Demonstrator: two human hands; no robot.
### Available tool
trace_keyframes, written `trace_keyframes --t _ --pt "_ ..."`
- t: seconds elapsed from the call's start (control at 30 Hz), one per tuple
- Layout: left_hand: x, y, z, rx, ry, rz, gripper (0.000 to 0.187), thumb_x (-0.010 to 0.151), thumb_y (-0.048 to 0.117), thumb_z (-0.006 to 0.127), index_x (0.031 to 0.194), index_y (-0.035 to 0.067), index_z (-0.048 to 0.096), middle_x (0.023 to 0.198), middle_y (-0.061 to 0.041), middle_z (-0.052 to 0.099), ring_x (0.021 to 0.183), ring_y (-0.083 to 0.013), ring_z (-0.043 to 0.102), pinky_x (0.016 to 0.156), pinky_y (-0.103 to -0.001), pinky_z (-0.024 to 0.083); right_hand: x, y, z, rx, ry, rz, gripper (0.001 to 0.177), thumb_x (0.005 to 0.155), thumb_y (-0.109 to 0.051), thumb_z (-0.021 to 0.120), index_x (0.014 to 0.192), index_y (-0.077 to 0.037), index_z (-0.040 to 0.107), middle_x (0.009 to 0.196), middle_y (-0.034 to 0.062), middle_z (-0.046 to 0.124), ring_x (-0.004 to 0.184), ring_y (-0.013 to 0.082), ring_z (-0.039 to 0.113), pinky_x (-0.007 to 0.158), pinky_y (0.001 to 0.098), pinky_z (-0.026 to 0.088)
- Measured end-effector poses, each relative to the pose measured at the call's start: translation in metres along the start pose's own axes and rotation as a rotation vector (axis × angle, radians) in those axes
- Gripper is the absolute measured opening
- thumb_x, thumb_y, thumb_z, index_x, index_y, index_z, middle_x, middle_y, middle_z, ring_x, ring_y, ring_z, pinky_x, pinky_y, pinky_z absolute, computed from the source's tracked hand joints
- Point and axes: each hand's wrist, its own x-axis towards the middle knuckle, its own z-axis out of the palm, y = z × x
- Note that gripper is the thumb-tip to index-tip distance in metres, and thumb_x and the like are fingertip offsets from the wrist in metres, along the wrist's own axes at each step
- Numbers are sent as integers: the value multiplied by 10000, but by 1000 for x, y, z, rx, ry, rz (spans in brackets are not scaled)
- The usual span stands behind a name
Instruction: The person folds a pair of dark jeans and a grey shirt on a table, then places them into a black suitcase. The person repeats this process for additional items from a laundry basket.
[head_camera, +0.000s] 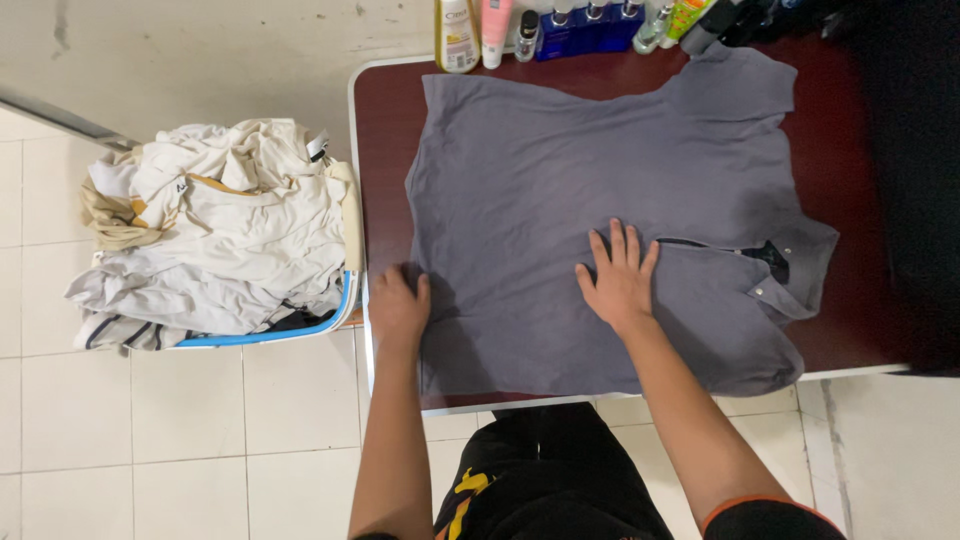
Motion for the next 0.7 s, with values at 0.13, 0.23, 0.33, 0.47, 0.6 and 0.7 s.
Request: trace_keyframes --t 0.13,0.23,0.33,0.47,0.6,0.7 --pt "30 3 16 -67 -148 -132 501 903 374 702 1291 87 569 1178 -236 663 1068 -455 651 901 -536 510 17 -2 3 66 43 -78 691 979 -503 459 1573 -157 388 1658 168 259 1516 398 210 1175 654 144" --pt "36 -9 25 -144 -111 -63 514 872 333 700 1301 84 566 1164 -207 704 1083 -417 671 911 -514 524 22 7 3 89 -30 -64 650 992 -475 446 1566 -176 391 1667 137 265 1513 376 231 1186 625 173" --pt "44 -17 27 -61 -212 -86 421 948 311 684 1318 129 601 1158 -211 727 1107 -396 683 961 -493 526 25 18 3 177 -25 -113 628 1011 -444 457 1560 -145 398 1669 144 273 1516 370 257 1215 602 190" --pt "39 -11 17 -56 -106 -76 423 952 303 664 1302 81 581 1255 -200 677 1145 -406 663 966 -501 520 19 37 -1 290 107 -179 632 1035 -372 515 1563 -42 411 1664 194 293 1529 392 291 1244 611 190" --pt "10 16 9 9 35 90 551 949 332 643 1395 30 523 1384 -214 550 1262 -428 563 1084 -528 455 -17 53 -5 311 264 -23 626 993 -325 614 1500 9 461 1598 286 320 1483 476 306 1253 628 175" --pt "-21 45 17 43 40 411 659 909 371 651 1442 18 490 1526 -231 428 1430 -434 385 1169 -584 313 -68 74 -6 236 333 222 581 980 -271 682 1450 14 496 1562 302 352 1460 513 296 1239 643 168"
